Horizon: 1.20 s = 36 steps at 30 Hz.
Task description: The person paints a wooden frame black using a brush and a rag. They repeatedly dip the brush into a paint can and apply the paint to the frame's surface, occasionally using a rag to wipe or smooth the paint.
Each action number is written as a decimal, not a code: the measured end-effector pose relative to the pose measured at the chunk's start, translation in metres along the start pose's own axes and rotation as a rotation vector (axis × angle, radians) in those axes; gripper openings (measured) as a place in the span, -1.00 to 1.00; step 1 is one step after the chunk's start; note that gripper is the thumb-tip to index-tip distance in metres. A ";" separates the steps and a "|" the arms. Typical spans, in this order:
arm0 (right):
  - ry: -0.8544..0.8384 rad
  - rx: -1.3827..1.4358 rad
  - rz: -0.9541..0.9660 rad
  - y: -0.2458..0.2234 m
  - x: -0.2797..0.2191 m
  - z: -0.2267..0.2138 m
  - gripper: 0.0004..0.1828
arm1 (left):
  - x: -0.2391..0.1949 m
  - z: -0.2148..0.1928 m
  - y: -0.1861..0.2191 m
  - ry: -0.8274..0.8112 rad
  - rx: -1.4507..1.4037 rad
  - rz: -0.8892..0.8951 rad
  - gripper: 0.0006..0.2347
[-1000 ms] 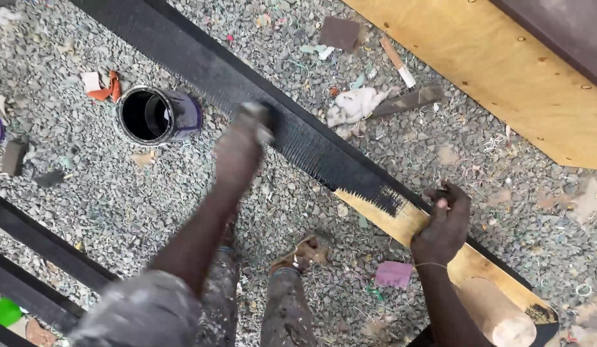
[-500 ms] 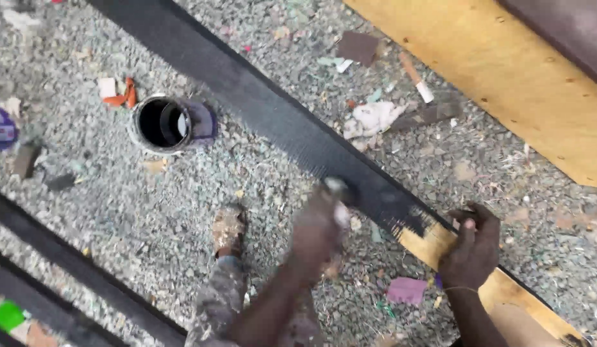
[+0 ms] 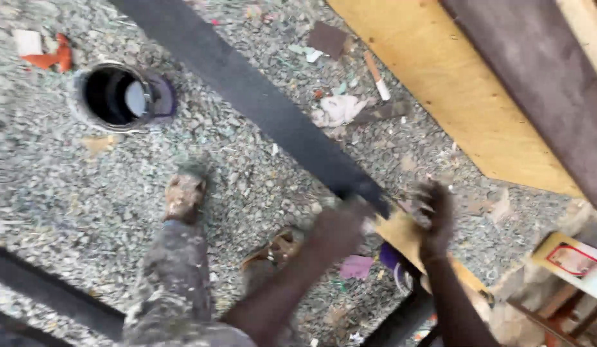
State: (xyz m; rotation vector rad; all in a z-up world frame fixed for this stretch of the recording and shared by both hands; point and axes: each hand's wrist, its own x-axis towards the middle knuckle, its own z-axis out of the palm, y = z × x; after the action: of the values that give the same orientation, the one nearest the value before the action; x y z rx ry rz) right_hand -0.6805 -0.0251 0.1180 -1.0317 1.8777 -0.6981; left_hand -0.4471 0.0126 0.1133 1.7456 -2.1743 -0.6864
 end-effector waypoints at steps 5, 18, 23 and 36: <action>0.269 -0.073 -0.505 -0.088 -0.049 0.059 -0.47 | -0.019 -0.053 -0.040 -0.299 -0.837 -0.423 -0.54; -1.009 -1.002 -0.430 0.000 -0.109 0.543 0.00 | -0.055 -0.054 -0.509 0.112 -0.430 -0.949 -0.70; -0.754 -0.094 0.330 -0.144 -0.116 0.556 -0.36 | -0.002 0.013 -0.577 -0.325 -0.154 -0.820 -0.48; -0.628 -0.014 0.404 -0.087 -0.124 0.419 -0.32 | -0.035 -0.094 -0.522 -0.327 -1.096 -1.406 -0.62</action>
State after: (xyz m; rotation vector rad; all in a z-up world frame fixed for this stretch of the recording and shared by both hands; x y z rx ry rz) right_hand -0.2440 0.0105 0.0387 -0.7292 1.4629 -0.0983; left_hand 0.0452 -0.0562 -0.0739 2.1404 -0.0031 -1.9627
